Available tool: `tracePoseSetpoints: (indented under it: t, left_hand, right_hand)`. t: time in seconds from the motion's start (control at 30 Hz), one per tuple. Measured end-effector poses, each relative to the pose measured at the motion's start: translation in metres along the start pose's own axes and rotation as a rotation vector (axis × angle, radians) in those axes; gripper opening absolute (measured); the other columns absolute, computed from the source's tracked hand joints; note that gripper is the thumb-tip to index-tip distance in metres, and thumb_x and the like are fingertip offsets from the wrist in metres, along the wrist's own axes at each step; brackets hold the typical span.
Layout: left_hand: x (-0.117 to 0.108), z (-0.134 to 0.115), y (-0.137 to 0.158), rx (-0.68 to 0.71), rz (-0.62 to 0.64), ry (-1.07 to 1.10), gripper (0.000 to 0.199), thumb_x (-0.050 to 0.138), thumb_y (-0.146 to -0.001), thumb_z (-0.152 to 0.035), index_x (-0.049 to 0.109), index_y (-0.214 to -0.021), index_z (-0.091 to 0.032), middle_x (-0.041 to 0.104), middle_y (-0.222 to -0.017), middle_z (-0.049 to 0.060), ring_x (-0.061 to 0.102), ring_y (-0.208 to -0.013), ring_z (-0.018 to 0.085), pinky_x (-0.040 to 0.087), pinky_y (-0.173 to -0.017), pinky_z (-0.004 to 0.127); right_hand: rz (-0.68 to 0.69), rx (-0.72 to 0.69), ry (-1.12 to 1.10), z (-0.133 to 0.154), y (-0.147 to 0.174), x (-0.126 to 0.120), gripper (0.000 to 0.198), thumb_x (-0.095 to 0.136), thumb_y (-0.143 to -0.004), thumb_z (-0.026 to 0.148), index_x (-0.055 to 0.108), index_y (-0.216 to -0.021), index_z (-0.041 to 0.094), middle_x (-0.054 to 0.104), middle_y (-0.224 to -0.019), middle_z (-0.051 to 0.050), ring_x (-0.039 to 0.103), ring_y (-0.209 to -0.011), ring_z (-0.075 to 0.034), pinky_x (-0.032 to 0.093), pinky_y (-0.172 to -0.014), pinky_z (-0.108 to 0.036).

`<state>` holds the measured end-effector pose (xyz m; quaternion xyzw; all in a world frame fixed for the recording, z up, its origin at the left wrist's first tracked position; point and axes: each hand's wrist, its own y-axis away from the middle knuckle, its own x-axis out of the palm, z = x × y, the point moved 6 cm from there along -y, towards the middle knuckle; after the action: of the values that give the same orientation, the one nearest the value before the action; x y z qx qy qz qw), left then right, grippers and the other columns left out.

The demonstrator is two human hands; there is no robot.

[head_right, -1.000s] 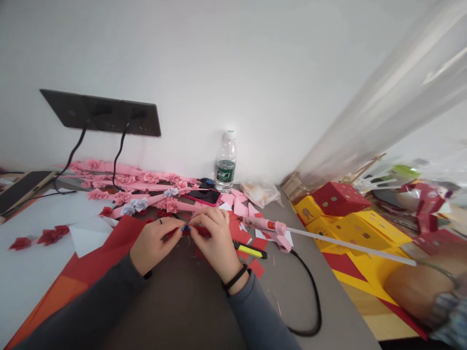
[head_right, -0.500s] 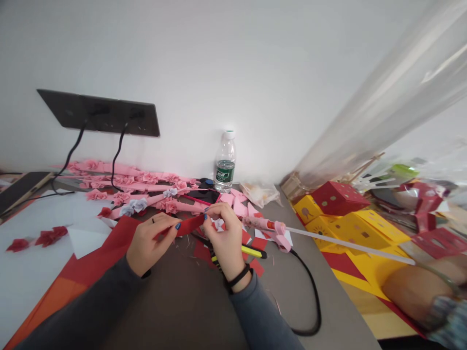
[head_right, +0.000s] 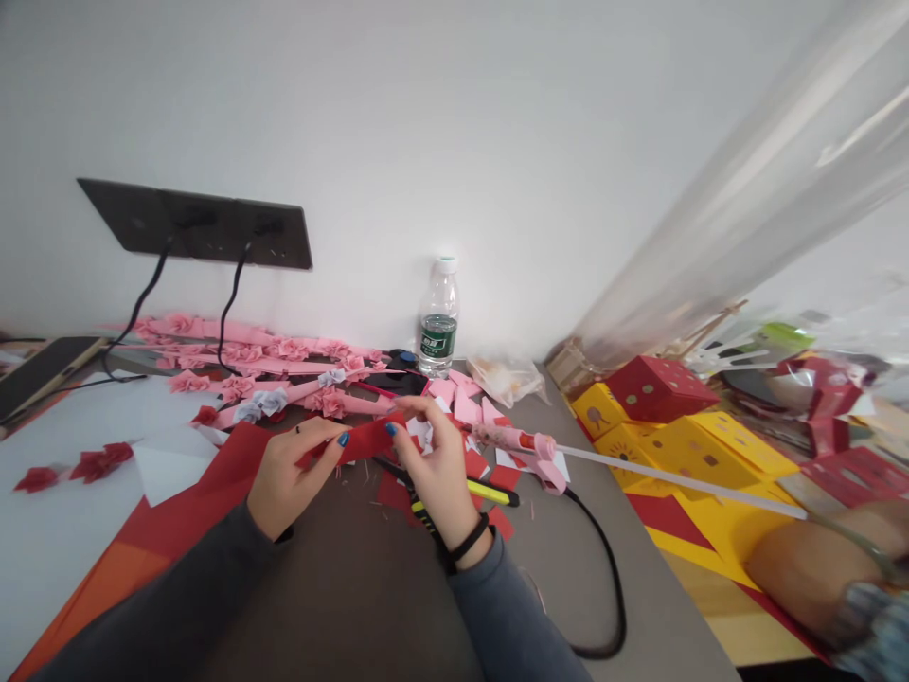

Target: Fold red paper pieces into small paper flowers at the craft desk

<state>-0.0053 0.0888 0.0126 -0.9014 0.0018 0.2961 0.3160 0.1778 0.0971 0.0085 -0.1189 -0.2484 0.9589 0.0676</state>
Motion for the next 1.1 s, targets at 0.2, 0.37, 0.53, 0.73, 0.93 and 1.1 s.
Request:
tracePoseSetpoints:
  t: [0.2, 0.37, 0.53, 0.73, 0.93, 1.1]
  left_hand:
    - [0.003, -0.001, 0.0, 0.039, 0.028, 0.007, 0.019, 0.053, -0.089, -0.018, 0.071, -0.09, -0.016, 0.076, -0.082, 0.007, 0.071, -0.077, 0.019, 0.054, -0.072, 0.027]
    - [-0.001, 0.0, -0.001, -0.008, 0.002, 0.013, 0.017, 0.053, -0.086, -0.017, 0.07, -0.083, -0.017, 0.074, -0.076, 0.005, 0.069, -0.07, 0.018, 0.052, -0.067, 0.026]
    - [0.0, -0.002, -0.002, -0.004, 0.043, 0.014, 0.022, 0.048, -0.085, -0.016, 0.061, -0.068, -0.018, 0.063, -0.061, 0.001, 0.06, -0.057, 0.014, 0.045, -0.058, 0.024]
    - [-0.004, 0.006, -0.003, -0.098, -0.001, 0.015, 0.023, 0.046, -0.086, -0.018, 0.054, -0.064, -0.019, 0.055, -0.058, -0.001, 0.053, -0.055, 0.013, 0.04, -0.056, 0.024]
    - [0.006, 0.01, -0.001, -0.142, 0.065, 0.183, 0.02, 0.051, -0.09, -0.024, 0.057, -0.109, -0.018, 0.064, -0.098, 0.006, 0.063, -0.079, 0.016, 0.05, -0.066, 0.025]
    - [0.013, 0.004, 0.0, -0.001, 0.132, 0.135, 0.06, 0.071, -0.079, -0.025, 0.045, -0.132, -0.023, 0.052, -0.137, 0.013, 0.054, -0.123, 0.028, 0.051, -0.095, 0.038]
  right_hand:
    - [0.207, -0.035, 0.049, 0.005, 0.003, 0.016, 0.014, 0.056, -0.091, 0.022, 0.064, -0.079, 0.02, 0.068, -0.078, -0.004, 0.062, -0.075, -0.019, 0.049, -0.072, -0.032]
    - [0.131, -0.089, 0.007, 0.01, 0.002, 0.009, 0.016, 0.053, -0.093, 0.024, 0.062, -0.081, 0.021, 0.066, -0.079, -0.004, 0.06, -0.076, -0.019, 0.047, -0.072, -0.031]
    - [-0.068, -0.021, 0.007, 0.005, -0.001, -0.005, 0.014, 0.055, -0.091, 0.029, 0.061, -0.081, 0.021, 0.062, -0.076, -0.003, 0.057, -0.074, -0.019, 0.045, -0.068, -0.03]
    - [-0.238, 0.09, -0.048, -0.007, -0.003, -0.019, 0.022, 0.054, -0.092, 0.036, 0.054, -0.075, 0.021, 0.051, -0.07, 0.001, 0.048, -0.066, -0.016, 0.04, -0.063, -0.027]
    - [0.01, 0.28, -0.193, -0.026, -0.001, 0.005, 0.035, 0.059, -0.086, 0.05, 0.048, -0.07, 0.022, 0.042, -0.062, 0.005, 0.038, -0.053, -0.012, 0.034, -0.049, -0.024]
    - [0.033, 0.358, -0.267, -0.034, 0.001, 0.009, 0.038, 0.061, -0.084, 0.056, 0.05, -0.072, 0.021, 0.046, -0.062, 0.004, 0.04, -0.053, -0.012, 0.035, -0.049, -0.024]
